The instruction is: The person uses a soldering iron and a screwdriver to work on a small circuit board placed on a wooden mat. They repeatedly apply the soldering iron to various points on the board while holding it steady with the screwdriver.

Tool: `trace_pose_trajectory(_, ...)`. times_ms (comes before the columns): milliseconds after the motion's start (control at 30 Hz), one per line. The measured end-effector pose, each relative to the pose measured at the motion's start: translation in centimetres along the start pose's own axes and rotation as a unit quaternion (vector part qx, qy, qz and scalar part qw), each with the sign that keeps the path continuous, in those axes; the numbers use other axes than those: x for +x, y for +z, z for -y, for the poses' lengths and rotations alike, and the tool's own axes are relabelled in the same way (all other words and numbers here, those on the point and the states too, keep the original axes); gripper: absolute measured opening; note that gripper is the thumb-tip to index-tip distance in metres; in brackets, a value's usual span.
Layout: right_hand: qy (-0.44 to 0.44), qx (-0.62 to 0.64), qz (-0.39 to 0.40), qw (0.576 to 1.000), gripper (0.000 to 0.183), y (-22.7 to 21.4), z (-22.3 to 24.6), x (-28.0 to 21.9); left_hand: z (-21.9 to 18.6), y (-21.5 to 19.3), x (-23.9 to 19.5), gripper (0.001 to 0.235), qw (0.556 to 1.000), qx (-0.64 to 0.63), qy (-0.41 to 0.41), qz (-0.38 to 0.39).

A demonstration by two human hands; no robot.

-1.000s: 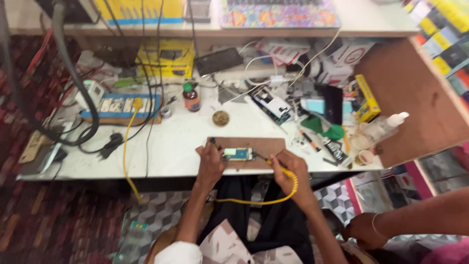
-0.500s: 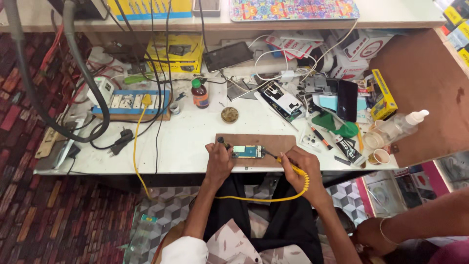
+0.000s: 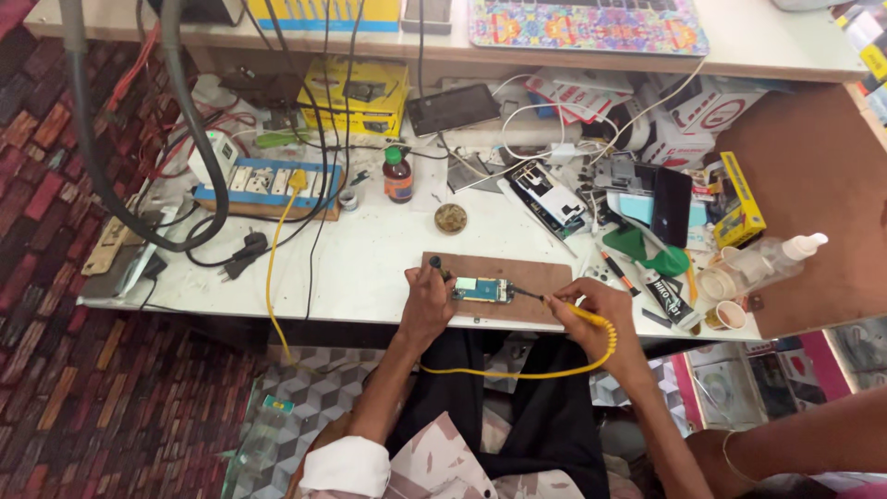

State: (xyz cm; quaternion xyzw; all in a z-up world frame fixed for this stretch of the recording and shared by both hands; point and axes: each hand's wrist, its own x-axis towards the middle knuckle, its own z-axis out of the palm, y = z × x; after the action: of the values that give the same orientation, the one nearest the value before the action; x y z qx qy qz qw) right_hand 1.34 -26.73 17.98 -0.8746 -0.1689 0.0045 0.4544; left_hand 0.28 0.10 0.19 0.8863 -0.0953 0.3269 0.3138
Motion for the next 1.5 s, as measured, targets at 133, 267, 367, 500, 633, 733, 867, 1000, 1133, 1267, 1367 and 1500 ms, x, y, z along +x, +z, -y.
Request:
trace_pose_trajectory(133,-0.008,0.007,0.028,1.0,0.018,-0.4,-0.4,0.6,-0.3,-0.4,0.0,0.02,1.0,-0.026,-0.017,0.001)
trace_pose_trajectory(267,-0.089,-0.008,0.007,0.996,0.022,-0.2,-0.6,0.8,-0.4,-0.3,0.1,0.018,0.999,-0.025,-0.021,0.008)
trace_pose_trajectory(367,-0.089,-0.033,0.018,0.995,0.027,-0.2,-0.4,1.0,0.1,0.0,0.1,0.015,1.0,-0.017,-0.021,0.015)
trace_pose_trajectory(500,-0.075,-0.045,0.022,0.996,0.028,-0.7,0.0,0.7,0.6,0.7,-0.6,0.023,1.0,0.001,0.016,-0.024)
trace_pose_trajectory(633,-0.053,0.024,-0.002,0.998,0.025,-0.4,0.2,0.1,0.8,0.5,-0.4,0.03,1.0,-0.008,0.011,-0.011)
trace_pose_trajectory(733,-0.015,0.107,-0.034,0.994,0.022,0.6,-0.8,-1.2,0.4,0.5,-0.5,0.02,1.0,-0.005,0.0,-0.006)
trace_pose_trajectory(867,0.055,0.136,-0.058,0.987,0.023,1.3,-2.7,-2.4,-0.1,0.2,-0.2,0.016,1.0,-0.016,0.008,-0.014)
trace_pose_trajectory(1000,0.086,0.138,-0.069,0.984,0.026,1.5,-4.4,-3.6,-0.1,-0.1,0.0,0.01,1.0,0.009,0.007,-0.006)
trace_pose_trajectory(1133,0.047,0.182,-0.078,0.979,0.026,1.7,-5.7,-4.4,-0.1,-0.3,0.0,0.01,1.0,-0.012,0.007,-0.01)
trace_pose_trajectory(1267,0.019,0.196,-0.113,0.974,0.024,2.0,-7.5,-4.9,-0.1,-0.2,-0.1,0.008,1.0,-0.007,0.001,-0.001)
trace_pose_trajectory(1367,0.052,0.255,-0.16,0.952,0.025,2.6,-8.8,-5.0,-0.1,-0.1,-0.2,0.01,1.0,-0.014,0.0,-0.004)
trace_pose_trajectory(1500,0.072,0.31,-0.214,0.924,0.03,2.9,-10.3,-5.5,-0.3,-0.2,-0.3,0.012,1.0,-0.012,0.005,-0.01)
